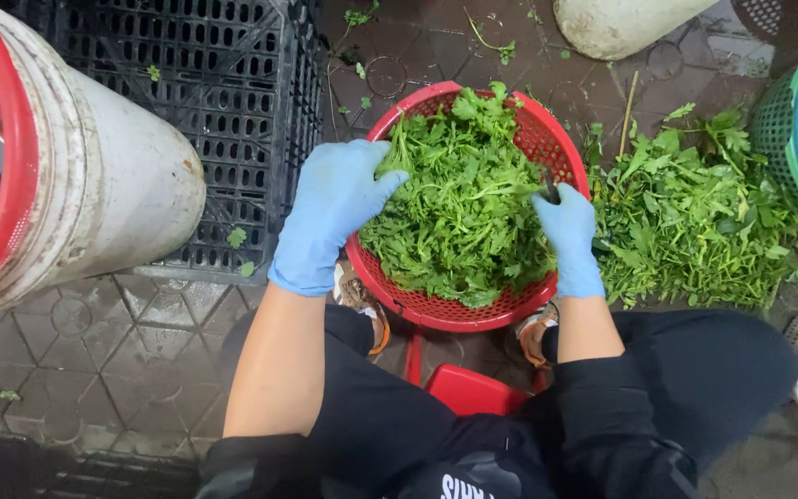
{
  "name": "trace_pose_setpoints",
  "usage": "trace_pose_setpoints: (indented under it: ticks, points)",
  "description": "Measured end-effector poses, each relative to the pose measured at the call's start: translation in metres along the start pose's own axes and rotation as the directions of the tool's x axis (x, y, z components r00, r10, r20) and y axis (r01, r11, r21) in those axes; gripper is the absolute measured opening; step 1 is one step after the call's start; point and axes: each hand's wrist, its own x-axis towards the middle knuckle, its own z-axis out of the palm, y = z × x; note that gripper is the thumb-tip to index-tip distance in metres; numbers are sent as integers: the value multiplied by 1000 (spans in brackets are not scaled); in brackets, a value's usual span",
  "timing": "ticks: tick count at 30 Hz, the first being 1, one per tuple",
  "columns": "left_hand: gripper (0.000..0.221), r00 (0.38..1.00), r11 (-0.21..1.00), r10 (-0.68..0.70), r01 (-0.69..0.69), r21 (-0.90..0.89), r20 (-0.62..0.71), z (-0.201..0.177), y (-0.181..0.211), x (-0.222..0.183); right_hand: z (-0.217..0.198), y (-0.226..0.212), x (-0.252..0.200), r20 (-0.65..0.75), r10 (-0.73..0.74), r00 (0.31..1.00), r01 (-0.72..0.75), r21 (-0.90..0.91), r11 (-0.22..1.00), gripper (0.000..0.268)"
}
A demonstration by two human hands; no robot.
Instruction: Sorting and trimming leafy greens in a basket using a knife
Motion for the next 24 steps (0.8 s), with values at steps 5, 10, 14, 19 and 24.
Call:
trace_pose_setpoints:
  ticks: [5, 10, 14, 19, 24]
  points:
    - [48, 1000, 1000, -16, 16, -6, -4, -3, 2, 0, 22, -5, -10, 73, 17, 997, -17, -1, 1000, 45]
    - [48, 999, 999, -39, 39, -10, 18, 2, 12, 8, 7, -19, -40, 166, -55, 985, 33, 136, 990, 46]
    - [47, 1000, 1000, 28, -28, 7, 9, 18, 23, 19, -24, -7, -66, 195, -194, 961, 4, 696, 718, 19]
    - [43, 991, 980, 130, -132, -147, -27, 31, 72, 29, -47, -10, -99, 217, -328, 919, -150, 965, 217, 11]
    - [60, 931, 670, 342, -148, -727, 125, 43, 125, 20, -14, 1, -99, 114, -721, 684, -352, 917, -189, 28]
